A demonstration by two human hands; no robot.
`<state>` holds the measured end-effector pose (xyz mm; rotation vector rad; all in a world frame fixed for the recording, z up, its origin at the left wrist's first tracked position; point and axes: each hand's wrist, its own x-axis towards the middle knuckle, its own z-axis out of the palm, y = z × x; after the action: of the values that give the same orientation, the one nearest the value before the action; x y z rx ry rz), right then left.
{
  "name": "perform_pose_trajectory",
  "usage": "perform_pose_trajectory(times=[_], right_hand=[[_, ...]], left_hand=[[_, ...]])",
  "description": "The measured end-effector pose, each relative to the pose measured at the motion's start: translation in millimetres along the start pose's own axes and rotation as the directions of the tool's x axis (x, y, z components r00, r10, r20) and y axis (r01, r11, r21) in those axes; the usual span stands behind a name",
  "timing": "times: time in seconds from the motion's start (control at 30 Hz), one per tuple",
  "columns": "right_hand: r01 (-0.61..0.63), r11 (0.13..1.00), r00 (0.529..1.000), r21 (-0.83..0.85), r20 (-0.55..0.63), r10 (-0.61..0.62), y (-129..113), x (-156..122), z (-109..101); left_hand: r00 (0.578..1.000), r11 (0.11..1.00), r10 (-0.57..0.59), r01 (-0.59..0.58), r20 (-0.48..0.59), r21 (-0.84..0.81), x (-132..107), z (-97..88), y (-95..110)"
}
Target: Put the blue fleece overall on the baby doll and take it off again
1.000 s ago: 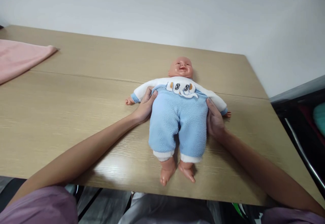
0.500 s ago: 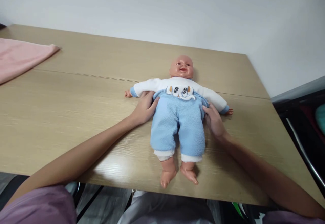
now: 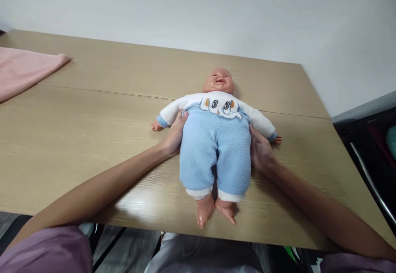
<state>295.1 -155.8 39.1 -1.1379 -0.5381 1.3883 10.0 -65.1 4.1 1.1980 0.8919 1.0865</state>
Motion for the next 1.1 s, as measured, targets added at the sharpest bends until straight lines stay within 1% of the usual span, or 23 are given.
perform_pose_trajectory(times=[0.07, 0.13, 0.27, 0.37, 0.5, 0.63, 0.8, 0.9, 1.1], right_hand=[[0.006, 1.0, 1.0, 0.021, 0.005, -0.006, -0.2, 0.5, 2.3], [0.016, 0.999, 1.0, 0.035, 0.018, -0.017, -0.4, 2.0, 3.4], [0.042, 0.998, 0.998, 0.043, 0.039, -0.044, 0.3, 6.6, 3.0], [0.087, 0.995, 0.996, 0.059, 0.022, -0.088, -0.8, 9.9, 2.9], [0.137, 0.988, 0.991, 0.069, -0.004, -0.137, -6.4, 13.7, 4.5], [0.19, 0.974, 0.982, 0.122, -0.011, -0.191, -11.5, 17.9, 4.5], [0.26, 0.952, 0.965, 0.161, 0.004, -0.264, -10.7, 21.1, 1.5], [0.271, 0.95, 0.96, 0.157, 0.024, -0.278, -8.9, 21.8, -0.4], [0.286, 0.952, 0.955, 0.105, 0.05, -0.292, -6.1, 25.9, -5.1]], left_hand=[[0.998, 0.999, -0.012, 0.01, -0.067, -0.038, 3.7, -0.3, -2.7], [0.997, 0.998, -0.025, 0.021, -0.078, -0.053, 7.4, -1.0, -4.1], [0.998, 0.999, -0.028, 0.027, -0.049, -0.031, 15.5, -4.6, -4.8], [1.0, 1.0, -0.008, 0.008, -0.009, 0.027, 21.0, -9.1, -2.6], [0.998, 1.0, 0.0, -0.002, 0.058, 0.029, 25.3, -12.3, 5.3], [0.988, 0.988, 0.086, -0.101, 0.126, 0.114, 27.2, -13.4, 18.7], [0.974, 0.944, 0.175, -0.208, 0.145, 0.255, 27.1, -18.7, 33.1], [0.97, 0.931, 0.174, -0.219, 0.171, 0.291, 27.4, -22.0, 33.2], [0.956, 0.911, 0.171, -0.246, 0.239, 0.33, 26.5, -24.1, 26.9]])
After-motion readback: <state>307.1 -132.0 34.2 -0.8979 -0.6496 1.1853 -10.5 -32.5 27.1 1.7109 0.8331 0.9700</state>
